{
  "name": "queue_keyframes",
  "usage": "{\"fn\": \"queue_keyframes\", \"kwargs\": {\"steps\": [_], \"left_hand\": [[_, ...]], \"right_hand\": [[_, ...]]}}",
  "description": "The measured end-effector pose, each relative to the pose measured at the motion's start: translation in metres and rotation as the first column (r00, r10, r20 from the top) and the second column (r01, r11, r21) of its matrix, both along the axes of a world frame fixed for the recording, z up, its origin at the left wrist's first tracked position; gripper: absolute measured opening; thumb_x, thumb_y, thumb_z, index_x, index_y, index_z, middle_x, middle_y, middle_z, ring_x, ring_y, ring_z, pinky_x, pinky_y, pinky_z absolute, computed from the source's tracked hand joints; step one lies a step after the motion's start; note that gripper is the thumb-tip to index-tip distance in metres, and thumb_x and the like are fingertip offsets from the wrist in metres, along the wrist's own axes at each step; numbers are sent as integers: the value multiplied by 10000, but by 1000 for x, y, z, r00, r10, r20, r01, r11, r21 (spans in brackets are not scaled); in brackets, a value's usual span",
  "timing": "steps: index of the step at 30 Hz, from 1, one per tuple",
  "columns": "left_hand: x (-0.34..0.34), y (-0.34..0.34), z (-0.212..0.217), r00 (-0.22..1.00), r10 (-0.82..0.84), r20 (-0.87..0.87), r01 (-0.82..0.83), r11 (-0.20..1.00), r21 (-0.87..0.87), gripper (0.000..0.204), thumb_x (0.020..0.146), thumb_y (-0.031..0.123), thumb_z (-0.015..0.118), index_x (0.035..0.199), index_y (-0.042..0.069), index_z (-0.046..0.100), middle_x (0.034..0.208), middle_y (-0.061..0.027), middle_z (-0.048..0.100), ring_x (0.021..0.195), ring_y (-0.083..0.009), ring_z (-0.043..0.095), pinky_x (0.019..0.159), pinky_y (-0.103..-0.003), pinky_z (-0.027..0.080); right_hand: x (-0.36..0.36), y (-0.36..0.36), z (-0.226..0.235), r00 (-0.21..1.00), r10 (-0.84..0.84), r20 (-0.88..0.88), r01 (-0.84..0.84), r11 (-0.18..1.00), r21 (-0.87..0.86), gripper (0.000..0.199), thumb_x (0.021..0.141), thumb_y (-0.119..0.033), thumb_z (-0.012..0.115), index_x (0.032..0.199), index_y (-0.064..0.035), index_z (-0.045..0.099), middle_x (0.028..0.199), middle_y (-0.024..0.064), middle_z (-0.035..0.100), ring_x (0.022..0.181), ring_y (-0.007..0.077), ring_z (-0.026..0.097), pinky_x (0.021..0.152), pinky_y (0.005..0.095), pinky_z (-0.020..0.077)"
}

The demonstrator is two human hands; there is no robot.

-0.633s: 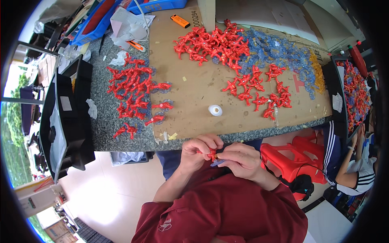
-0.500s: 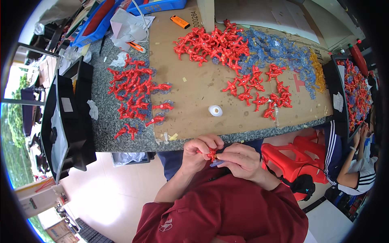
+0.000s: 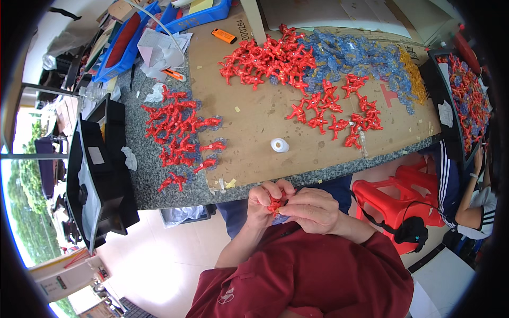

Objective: The person assembles small red and blue plastic toy figures by hand at a workbench, joining parts together with glue from a bottle.

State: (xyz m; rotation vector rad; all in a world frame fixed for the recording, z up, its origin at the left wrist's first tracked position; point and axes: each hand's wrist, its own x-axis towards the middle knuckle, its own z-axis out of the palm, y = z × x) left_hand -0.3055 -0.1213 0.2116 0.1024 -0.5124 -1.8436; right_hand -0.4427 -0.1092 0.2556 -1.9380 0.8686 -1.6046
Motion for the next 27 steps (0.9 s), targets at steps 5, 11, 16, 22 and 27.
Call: {"fn": "queue_keyframes", "kwargs": {"steps": [5,11,16,22,27], "left_hand": [[5,-8,-1,999,29,43,-22,989,-148,73,744,35,657,780,83,616,938,-68,591,981,-318,512,796,-390,482],[20,-20,10,942,74,326,16,964,-265,86,695,5,676,723,56,611,832,-96,601,875,-318,567,728,-389,505],[24,-20,14,888,129,442,12,953,-302,81,685,6,676,709,40,606,805,-101,603,832,-315,586,701,-390,510],[27,-19,11,778,329,535,-97,904,-416,64,704,38,671,695,39,608,790,-98,607,829,-307,596,691,-388,511],[28,-21,16,819,220,529,-14,930,-366,62,706,51,673,693,43,613,789,-97,614,830,-305,597,694,-390,510]], "right_hand": [[3,3,3,999,-7,48,3,998,70,284,574,-33,738,841,-4,648,751,98,615,611,215,605,542,289,496],[-3,1,-2,1000,13,-11,-13,998,63,324,567,-30,740,873,-23,633,790,77,607,674,197,615,580,285,504],[-6,1,-5,1000,19,-19,-18,998,61,332,574,-37,741,887,-30,629,790,80,604,680,205,616,574,289,499],[-4,3,1,995,-18,-98,31,992,123,344,579,-46,743,902,-33,625,781,93,599,671,210,610,570,292,496],[-6,1,-4,997,43,-61,-35,992,122,341,580,-42,742,899,-31,623,782,97,598,674,210,610,571,291,495]]}}
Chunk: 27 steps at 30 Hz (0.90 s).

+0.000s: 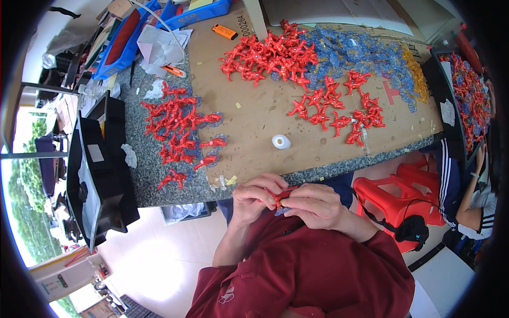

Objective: The person assembles small red and blue plastic toy figures by hand at a workbench, joining parts together with glue from a bottle.

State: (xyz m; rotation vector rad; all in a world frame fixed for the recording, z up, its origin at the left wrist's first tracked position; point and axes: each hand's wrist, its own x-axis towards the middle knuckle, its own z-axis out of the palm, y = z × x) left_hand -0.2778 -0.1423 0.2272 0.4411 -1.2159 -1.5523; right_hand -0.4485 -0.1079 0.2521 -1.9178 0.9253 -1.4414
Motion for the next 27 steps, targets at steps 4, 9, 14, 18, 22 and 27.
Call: {"fn": "queue_keyframes", "kwargs": {"steps": [4,9,14,18,22,27], "left_hand": [[0,1,4,998,-14,56,15,1000,-23,54,707,25,667,697,44,617,799,-101,619,827,-304,598,699,-392,512],[-1,3,3,998,-7,61,8,1000,-11,57,705,8,663,697,43,618,803,-100,621,828,-303,599,702,-393,511],[4,3,6,998,-7,69,9,999,-32,59,706,7,662,692,40,615,807,-101,621,827,-293,600,713,-384,506],[12,-2,15,999,6,46,-4,998,-55,46,706,18,668,725,39,632,810,-100,622,813,-284,599,696,-371,497],[29,-9,33,745,427,513,-254,892,-372,166,631,-21,700,781,20,642,796,-90,620,767,-233,588,647,-321,471],[30,-25,27,92,819,566,-241,570,-785,291,572,-25,732,847,18,649,804,-90,627,733,-232,565,632,-310,452]], "right_hand": [[-2,-1,-2,998,32,48,-32,999,1,323,578,-21,736,880,-15,624,780,104,604,668,217,614,563,289,499],[-2,-2,-5,993,59,103,-60,998,8,303,574,6,726,859,4,624,776,113,611,665,225,618,553,293,503],[1,-4,-4,985,102,143,-108,994,34,309,585,17,720,880,4,627,768,120,610,670,230,618,560,291,504],[2,-9,2,979,139,147,-152,985,81,322,613,6,725,919,6,625,799,113,611,655,200,612,563,272,498],[-2,-15,0,998,-25,57,6,954,299,334,668,-3,710,987,3,614,874,100,603,624,126,583,558,239,478],[-4,-29,-9,968,-251,-21,244,912,329,359,691,-11,696,1035,3,594,915,90,587,664,94,565,575,209,464]]}}
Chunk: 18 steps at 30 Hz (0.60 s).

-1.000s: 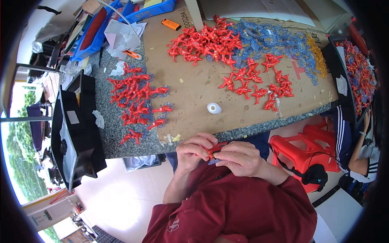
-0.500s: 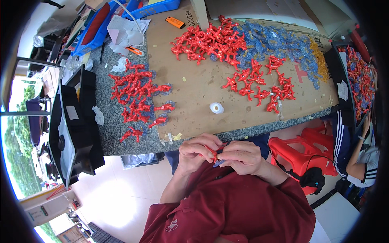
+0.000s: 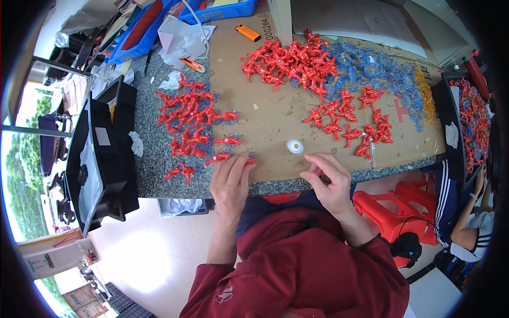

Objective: The person assembles small red and blue plastic toy figures by hand at a workbench, joining parts together with glue from a bottle.

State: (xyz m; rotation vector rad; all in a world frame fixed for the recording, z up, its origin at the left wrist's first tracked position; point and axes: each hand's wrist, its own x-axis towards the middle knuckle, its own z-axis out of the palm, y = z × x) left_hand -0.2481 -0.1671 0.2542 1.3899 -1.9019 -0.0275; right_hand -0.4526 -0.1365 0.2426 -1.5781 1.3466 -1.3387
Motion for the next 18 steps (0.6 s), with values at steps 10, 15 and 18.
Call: {"fn": "queue_keyframes", "kwargs": {"steps": [10,15,18], "left_hand": [[-41,7,21,988,-155,-25,154,987,-44,308,614,26,708,914,37,640,906,-77,627,817,-250,549,693,-331,450],[-97,-49,7,957,-290,16,287,953,97,376,673,-47,552,1042,20,585,1036,-120,566,975,-295,510,776,-357,453],[-107,-64,-7,903,-385,193,377,923,78,431,654,-61,500,1072,16,571,1073,-149,534,1031,-303,486,813,-352,447]], "right_hand": [[5,-21,-1,981,-67,-182,65,998,-22,389,684,-78,705,1036,-5,558,1015,149,583,826,248,588,695,313,475],[-19,-5,-14,983,-183,32,185,975,-122,291,751,8,588,1028,23,500,983,161,585,890,214,592,785,302,459],[-26,4,-12,934,-132,332,133,991,21,327,783,-6,563,1086,23,444,1002,147,586,918,182,586,785,292,465]]}}
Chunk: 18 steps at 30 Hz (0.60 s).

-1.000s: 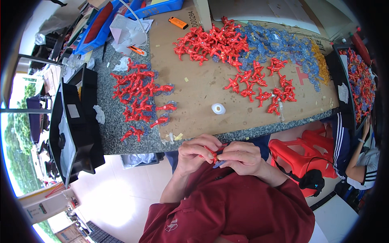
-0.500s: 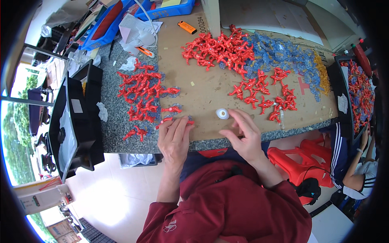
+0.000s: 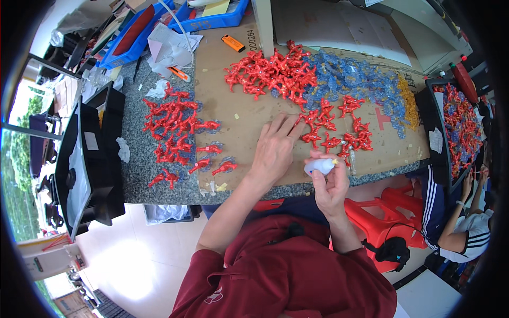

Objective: The person assembles small red and blue plastic toy figures by hand at a workbench, joining parts together with glue from a bottle.

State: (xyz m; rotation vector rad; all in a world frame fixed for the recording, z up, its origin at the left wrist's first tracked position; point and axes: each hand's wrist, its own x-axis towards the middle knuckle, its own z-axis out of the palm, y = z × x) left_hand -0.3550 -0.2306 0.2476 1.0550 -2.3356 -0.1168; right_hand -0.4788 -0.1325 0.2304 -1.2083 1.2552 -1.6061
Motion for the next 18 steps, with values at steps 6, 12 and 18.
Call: {"fn": "queue_keyframes", "kwargs": {"steps": [6,12,18], "left_hand": [[17,31,6,944,89,-318,30,935,352,254,763,0,590,1017,-8,603,1046,-132,555,908,-239,588,725,-311,493],[46,76,11,819,269,-507,303,547,780,246,804,1,589,1048,-21,586,1054,-97,561,829,-115,587,697,-242,495],[48,103,2,654,383,-652,441,506,741,361,795,-30,600,1142,-24,498,1030,-81,572,860,-114,575,735,-235,502]], "right_hand": [[-10,8,0,999,-11,-48,14,997,70,341,803,-54,569,1109,22,438,1031,131,571,783,134,566,689,239,456],[12,4,4,962,49,-269,-58,998,-28,320,768,-55,616,1060,19,506,909,135,589,721,188,586,653,267,462],[29,12,7,998,48,-34,-43,988,145,308,793,-85,622,1060,23,512,826,60,589,696,93,543,635,227,451]]}}
